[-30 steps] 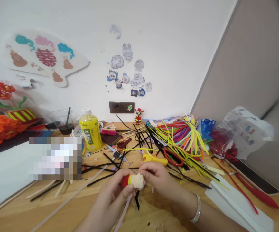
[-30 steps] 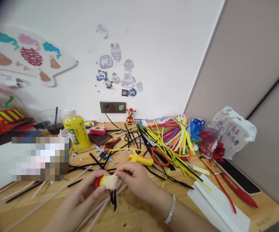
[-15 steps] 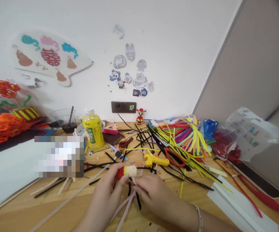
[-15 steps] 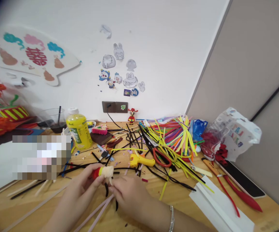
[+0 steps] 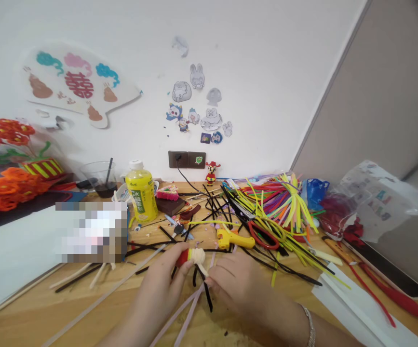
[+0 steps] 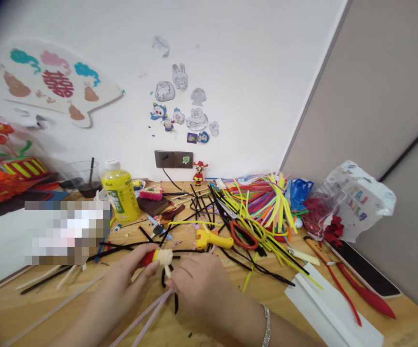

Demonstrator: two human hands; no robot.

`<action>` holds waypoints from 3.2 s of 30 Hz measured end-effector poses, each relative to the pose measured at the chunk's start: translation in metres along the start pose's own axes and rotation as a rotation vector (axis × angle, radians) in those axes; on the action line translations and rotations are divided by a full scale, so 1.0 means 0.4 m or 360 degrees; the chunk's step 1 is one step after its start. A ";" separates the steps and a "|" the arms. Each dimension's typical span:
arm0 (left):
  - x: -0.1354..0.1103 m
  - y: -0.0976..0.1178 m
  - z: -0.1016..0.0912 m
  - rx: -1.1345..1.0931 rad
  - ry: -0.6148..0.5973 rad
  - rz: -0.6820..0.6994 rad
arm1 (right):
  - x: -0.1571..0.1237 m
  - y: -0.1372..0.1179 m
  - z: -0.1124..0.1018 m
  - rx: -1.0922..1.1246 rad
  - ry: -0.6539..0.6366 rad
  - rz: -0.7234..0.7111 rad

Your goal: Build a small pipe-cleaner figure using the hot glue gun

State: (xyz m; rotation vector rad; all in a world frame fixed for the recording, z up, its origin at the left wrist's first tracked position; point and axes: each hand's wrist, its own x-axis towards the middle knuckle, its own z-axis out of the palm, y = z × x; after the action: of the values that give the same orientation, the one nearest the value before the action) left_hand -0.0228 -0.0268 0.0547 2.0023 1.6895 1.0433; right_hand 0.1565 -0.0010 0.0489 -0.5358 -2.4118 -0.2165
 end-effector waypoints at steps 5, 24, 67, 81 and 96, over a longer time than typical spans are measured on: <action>-0.009 -0.001 0.006 0.0054 -0.0005 0.0056 | 0.001 0.015 -0.015 0.0019 0.0043 -0.0002; -0.029 0.046 -0.014 -0.0461 -0.0370 0.0153 | 0.020 0.027 -0.036 0.1104 0.0209 0.0852; -0.037 0.036 0.030 -0.1405 -0.0243 -0.0592 | -0.006 -0.038 0.071 0.2021 0.0254 0.1405; 0.000 0.057 -0.011 -0.0991 -0.0113 -0.0477 | -0.002 0.011 -0.003 0.0677 0.0306 0.0744; -0.019 0.030 0.009 -0.0206 -0.0280 0.0002 | 0.013 0.005 -0.017 0.1141 0.0205 0.0794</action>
State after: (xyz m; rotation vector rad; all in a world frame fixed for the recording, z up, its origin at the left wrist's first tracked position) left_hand -0.0120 -0.0363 0.0579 1.9509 1.4925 0.9222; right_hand 0.1574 0.0005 0.0575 -0.7175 -1.9619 0.7696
